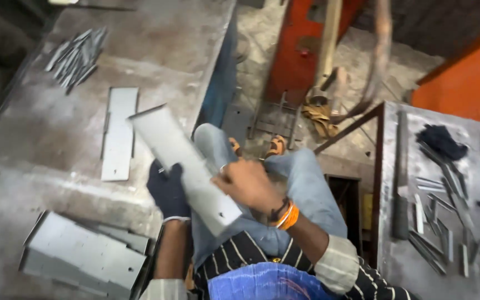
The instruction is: Assembling metal parts by fitting components, marking them, and using industrial machinery like a spot welder.
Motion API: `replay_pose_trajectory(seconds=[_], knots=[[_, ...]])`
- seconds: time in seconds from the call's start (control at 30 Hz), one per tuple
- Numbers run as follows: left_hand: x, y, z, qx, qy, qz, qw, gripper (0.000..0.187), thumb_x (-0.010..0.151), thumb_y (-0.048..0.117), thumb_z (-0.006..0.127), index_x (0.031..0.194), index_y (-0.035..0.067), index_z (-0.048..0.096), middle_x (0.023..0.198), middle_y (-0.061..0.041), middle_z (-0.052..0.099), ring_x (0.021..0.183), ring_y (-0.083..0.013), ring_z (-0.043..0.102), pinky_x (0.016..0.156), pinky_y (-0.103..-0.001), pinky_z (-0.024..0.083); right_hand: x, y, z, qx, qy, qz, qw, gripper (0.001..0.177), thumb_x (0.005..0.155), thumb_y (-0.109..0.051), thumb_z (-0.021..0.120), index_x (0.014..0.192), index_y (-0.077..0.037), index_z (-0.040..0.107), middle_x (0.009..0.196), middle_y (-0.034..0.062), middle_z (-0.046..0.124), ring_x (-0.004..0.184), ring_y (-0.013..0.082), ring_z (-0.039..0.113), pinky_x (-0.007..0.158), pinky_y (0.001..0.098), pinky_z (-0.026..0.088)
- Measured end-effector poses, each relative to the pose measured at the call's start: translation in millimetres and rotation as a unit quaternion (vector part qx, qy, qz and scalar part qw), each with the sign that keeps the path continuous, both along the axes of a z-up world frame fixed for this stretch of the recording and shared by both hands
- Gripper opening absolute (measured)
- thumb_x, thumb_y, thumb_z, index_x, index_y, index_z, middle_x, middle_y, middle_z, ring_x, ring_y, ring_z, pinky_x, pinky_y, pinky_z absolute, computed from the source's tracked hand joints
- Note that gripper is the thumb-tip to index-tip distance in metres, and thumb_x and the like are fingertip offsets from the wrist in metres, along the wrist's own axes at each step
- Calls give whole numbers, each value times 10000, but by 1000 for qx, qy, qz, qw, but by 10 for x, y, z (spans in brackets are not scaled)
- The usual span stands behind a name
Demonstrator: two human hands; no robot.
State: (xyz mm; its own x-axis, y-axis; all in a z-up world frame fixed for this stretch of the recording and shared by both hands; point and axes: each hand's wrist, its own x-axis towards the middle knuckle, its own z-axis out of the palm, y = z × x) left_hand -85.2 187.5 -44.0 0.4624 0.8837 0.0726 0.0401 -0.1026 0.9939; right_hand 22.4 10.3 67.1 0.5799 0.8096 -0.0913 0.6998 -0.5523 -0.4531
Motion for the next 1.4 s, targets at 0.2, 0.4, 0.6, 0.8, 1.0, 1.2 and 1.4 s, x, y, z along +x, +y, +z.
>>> replay_pose_trajectory(seconds=[0.2,0.4,0.6,0.8,1.0,1.2,1.4], knots=[[-1519,1039,-685,-139,-34,146,979,393,835,54,764,1209,-36,683,1055,-87,723,865,-194,677,774,-318,567,-354,374,181,87,304,36,948,253,956,-257,660,976,-4,666,700,133,732,594,190,746,571,343,572],[-2809,1691,-1458,258,393,239,850,971,761,273,921,1457,-208,445,1429,-369,487,1259,-493,488,1077,-552,387,-345,438,-99,131,382,45,914,264,981,-234,660,956,29,664,671,77,685,568,142,696,520,285,567],[-1687,1508,-1047,340,389,111,849,717,941,307,728,1564,44,491,1637,-218,428,1546,-385,351,1300,-521,195,-310,427,-250,135,382,27,914,251,979,-212,654,964,38,670,686,71,683,602,103,692,503,289,586],[-137,1839,-1373,386,481,41,786,856,849,557,679,1524,53,525,1640,-216,356,1511,-460,275,1233,-624,95,-332,390,-236,99,389,8,916,253,984,-218,648,955,31,683,669,76,691,532,118,659,497,289,538],[672,1579,-1129,198,567,-76,796,984,835,773,610,1469,29,497,1661,-246,217,1520,-461,179,1196,-629,57,-347,376,-379,87,402,-25,911,246,971,-223,645,996,17,694,660,74,692,509,123,654,490,290,534],[531,1423,-1550,416,452,-1,789,1053,890,739,559,1558,-51,364,1674,-299,249,1513,-496,199,1191,-649,45,-308,363,-436,78,387,-20,918,256,981,-224,636,1003,26,688,652,75,692,500,127,653,478,296,513],[246,1274,-1345,319,467,-56,823,893,956,600,513,1590,9,303,1643,-242,287,1510,-473,218,1186,-694,42,-258,336,-578,98,421,-44,901,236,980,-211,643,978,21,690,664,65,679,536,114,658,490,285,549]])
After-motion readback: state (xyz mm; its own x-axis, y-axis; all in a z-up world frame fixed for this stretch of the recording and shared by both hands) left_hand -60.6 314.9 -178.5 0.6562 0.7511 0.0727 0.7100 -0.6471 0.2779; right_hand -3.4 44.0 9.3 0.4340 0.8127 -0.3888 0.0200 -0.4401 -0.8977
